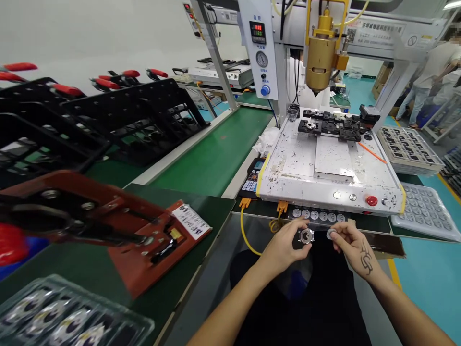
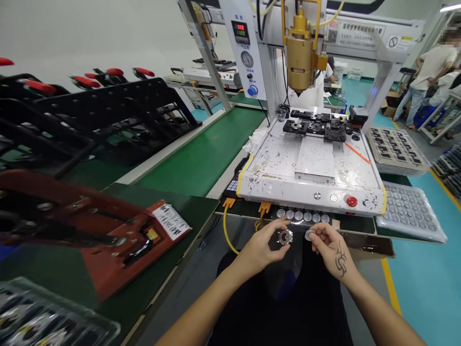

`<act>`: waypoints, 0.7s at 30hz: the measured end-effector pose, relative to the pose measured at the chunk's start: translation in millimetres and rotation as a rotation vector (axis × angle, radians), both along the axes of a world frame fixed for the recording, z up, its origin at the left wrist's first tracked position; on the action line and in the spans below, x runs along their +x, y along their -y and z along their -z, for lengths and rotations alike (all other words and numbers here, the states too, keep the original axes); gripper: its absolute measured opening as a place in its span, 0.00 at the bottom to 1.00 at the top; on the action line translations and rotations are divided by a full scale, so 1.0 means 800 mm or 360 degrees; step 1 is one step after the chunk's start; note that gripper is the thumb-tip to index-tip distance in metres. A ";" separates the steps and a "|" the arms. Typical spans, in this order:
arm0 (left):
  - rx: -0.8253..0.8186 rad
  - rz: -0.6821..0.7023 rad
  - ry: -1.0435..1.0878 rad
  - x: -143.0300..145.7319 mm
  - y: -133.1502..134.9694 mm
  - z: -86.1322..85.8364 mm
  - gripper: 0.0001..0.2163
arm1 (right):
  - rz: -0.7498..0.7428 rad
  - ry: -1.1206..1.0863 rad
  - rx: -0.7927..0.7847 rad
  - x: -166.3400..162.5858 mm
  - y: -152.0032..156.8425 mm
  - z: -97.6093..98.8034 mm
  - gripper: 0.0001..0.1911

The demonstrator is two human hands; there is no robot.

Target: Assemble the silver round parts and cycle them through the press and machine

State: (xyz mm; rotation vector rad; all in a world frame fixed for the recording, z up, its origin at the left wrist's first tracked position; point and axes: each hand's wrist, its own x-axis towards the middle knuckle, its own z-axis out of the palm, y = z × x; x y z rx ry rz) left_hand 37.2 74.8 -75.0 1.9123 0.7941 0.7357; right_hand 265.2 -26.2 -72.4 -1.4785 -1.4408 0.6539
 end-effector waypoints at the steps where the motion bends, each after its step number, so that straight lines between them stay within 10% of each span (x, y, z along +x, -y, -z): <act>1: -0.0172 -0.0045 0.0088 -0.001 0.010 -0.007 0.17 | 0.0004 -0.0210 -0.0119 -0.003 0.001 -0.013 0.11; 8: -0.1492 -0.0155 0.0784 -0.018 0.055 -0.040 0.25 | -0.0115 -0.0940 -0.0525 -0.033 -0.008 -0.053 0.20; 21: -0.1622 -0.0260 0.1087 -0.041 0.084 -0.061 0.25 | -0.0392 -0.1038 -0.0743 -0.040 -0.002 -0.054 0.18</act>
